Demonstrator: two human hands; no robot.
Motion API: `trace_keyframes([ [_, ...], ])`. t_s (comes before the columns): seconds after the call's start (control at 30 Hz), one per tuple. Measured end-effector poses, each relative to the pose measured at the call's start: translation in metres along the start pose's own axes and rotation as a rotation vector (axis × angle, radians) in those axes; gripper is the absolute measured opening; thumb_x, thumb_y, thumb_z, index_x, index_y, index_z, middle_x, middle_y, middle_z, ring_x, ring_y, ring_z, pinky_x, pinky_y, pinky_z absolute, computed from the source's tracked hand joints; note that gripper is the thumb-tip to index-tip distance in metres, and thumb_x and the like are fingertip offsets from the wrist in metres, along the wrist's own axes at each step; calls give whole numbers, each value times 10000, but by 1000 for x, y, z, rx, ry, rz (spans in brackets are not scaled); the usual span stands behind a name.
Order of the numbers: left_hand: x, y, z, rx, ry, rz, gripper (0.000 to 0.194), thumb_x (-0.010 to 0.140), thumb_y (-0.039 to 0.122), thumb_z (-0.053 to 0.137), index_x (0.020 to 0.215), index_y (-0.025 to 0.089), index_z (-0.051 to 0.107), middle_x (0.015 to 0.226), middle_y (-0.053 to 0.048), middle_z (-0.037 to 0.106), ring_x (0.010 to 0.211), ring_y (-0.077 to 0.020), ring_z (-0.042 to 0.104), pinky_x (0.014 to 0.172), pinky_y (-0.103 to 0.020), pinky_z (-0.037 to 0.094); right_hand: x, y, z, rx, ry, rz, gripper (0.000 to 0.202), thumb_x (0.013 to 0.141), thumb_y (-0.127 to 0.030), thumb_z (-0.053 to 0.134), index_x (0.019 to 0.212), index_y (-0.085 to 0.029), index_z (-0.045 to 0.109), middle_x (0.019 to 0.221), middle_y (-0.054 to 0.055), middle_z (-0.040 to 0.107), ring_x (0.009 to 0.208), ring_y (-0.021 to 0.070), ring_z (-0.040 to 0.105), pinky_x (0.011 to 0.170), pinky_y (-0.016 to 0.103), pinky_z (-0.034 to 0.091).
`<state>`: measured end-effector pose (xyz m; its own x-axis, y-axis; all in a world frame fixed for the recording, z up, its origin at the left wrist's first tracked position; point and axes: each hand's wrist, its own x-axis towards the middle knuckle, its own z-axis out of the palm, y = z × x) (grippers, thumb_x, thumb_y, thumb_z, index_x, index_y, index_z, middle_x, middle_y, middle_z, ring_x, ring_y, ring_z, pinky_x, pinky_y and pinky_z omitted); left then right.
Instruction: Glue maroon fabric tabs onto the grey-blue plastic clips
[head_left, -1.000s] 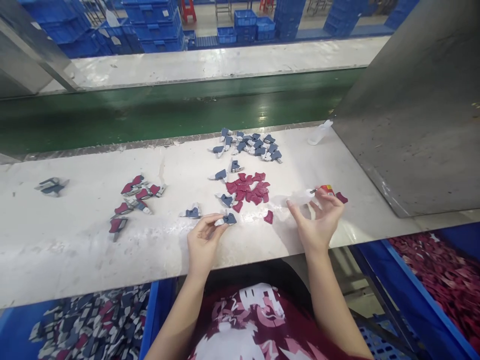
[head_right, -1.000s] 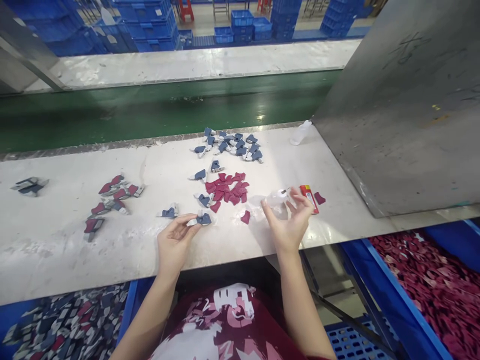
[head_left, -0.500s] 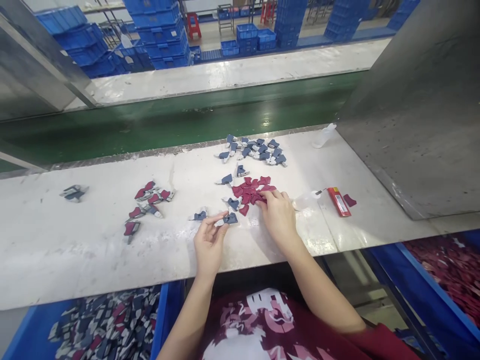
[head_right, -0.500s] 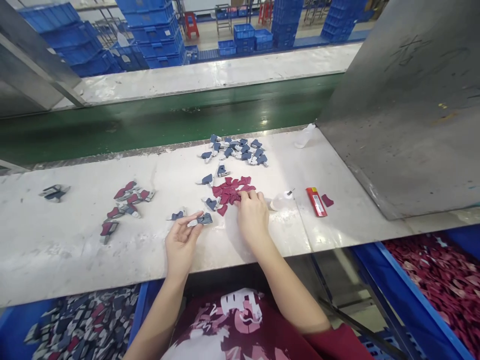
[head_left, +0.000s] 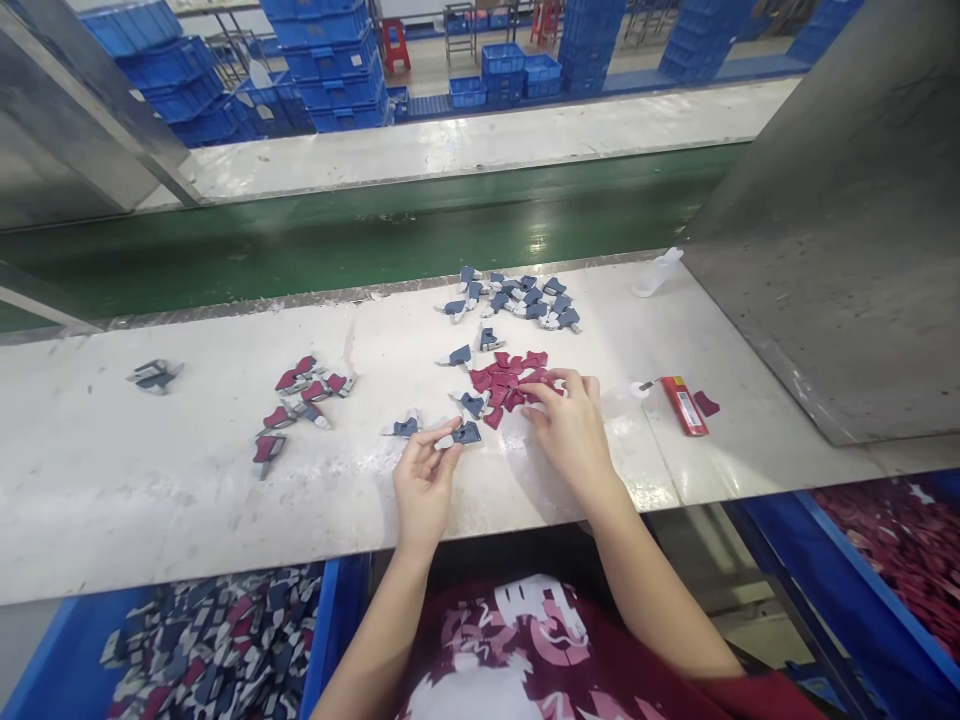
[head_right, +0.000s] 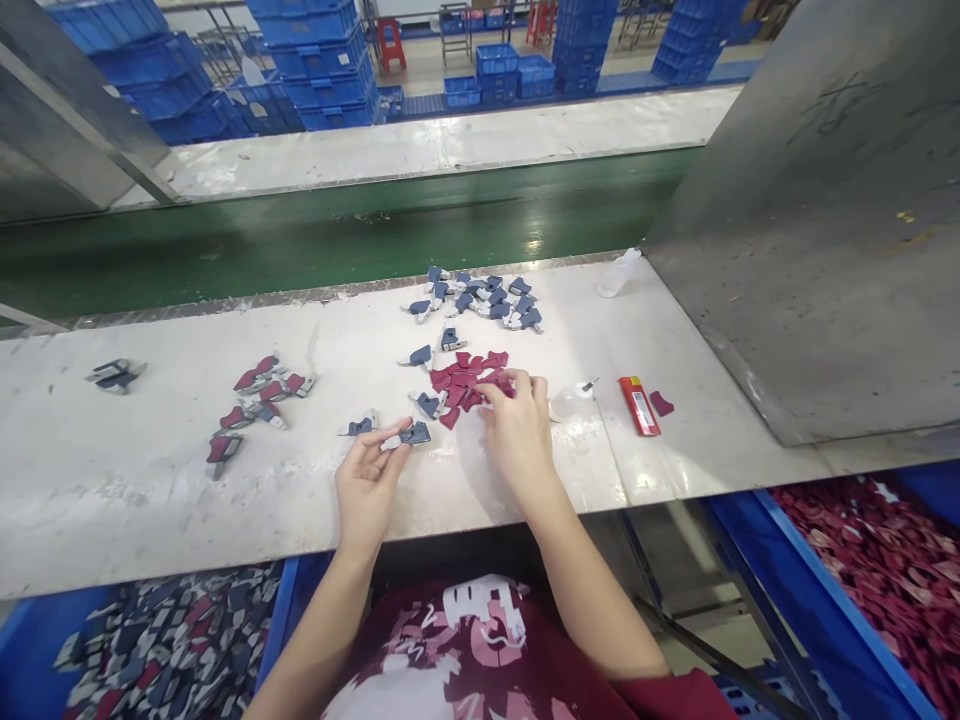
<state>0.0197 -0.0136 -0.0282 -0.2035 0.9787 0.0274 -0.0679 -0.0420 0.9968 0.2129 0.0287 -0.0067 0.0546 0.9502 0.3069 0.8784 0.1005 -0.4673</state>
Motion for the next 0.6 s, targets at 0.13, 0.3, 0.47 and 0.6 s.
trace_keyframes([
  [0.13, 0, 1, 0, -12, -2, -18, 198, 843, 262, 744, 992, 171, 651, 1204, -152, 738, 1178, -262, 685, 1007, -395, 552, 13, 7, 10, 5, -99, -172, 207, 911, -186, 617, 975, -288, 786, 1162, 86, 600, 1057, 287, 431, 921, 436, 482],
  [0.3, 1, 2, 0, -39, 14, -55, 223, 831, 292, 755, 987, 177, 646, 1209, -156, 736, 1141, -268, 705, 976, -392, 566, 23, 11, 23, -82, -154, -282, 157, 937, -270, 614, 1003, -207, 742, 1059, 104, 624, 1010, 272, 459, 884, 398, 476],
  [0.47, 1, 1, -1, -42, 19, -65, 246, 823, 318, 759, 990, 176, 647, 1206, -160, 736, 1122, -269, 713, 955, -384, 570, 20, 6, 31, -286, -118, -311, 213, 989, -216, 490, 1024, -123, 679, 1054, 161, 616, 993, 292, 497, 810, 397, 451],
  [0.6, 1, 1, 0, -64, 21, -69, 261, 824, 328, 758, 1001, 176, 642, 1209, -160, 733, 1095, -264, 724, 952, -383, 566, 22, 8, 28, -290, -91, -315, 248, 987, -147, 434, 974, -132, 681, 1065, 160, 624, 1002, 287, 498, 808, 391, 452],
])
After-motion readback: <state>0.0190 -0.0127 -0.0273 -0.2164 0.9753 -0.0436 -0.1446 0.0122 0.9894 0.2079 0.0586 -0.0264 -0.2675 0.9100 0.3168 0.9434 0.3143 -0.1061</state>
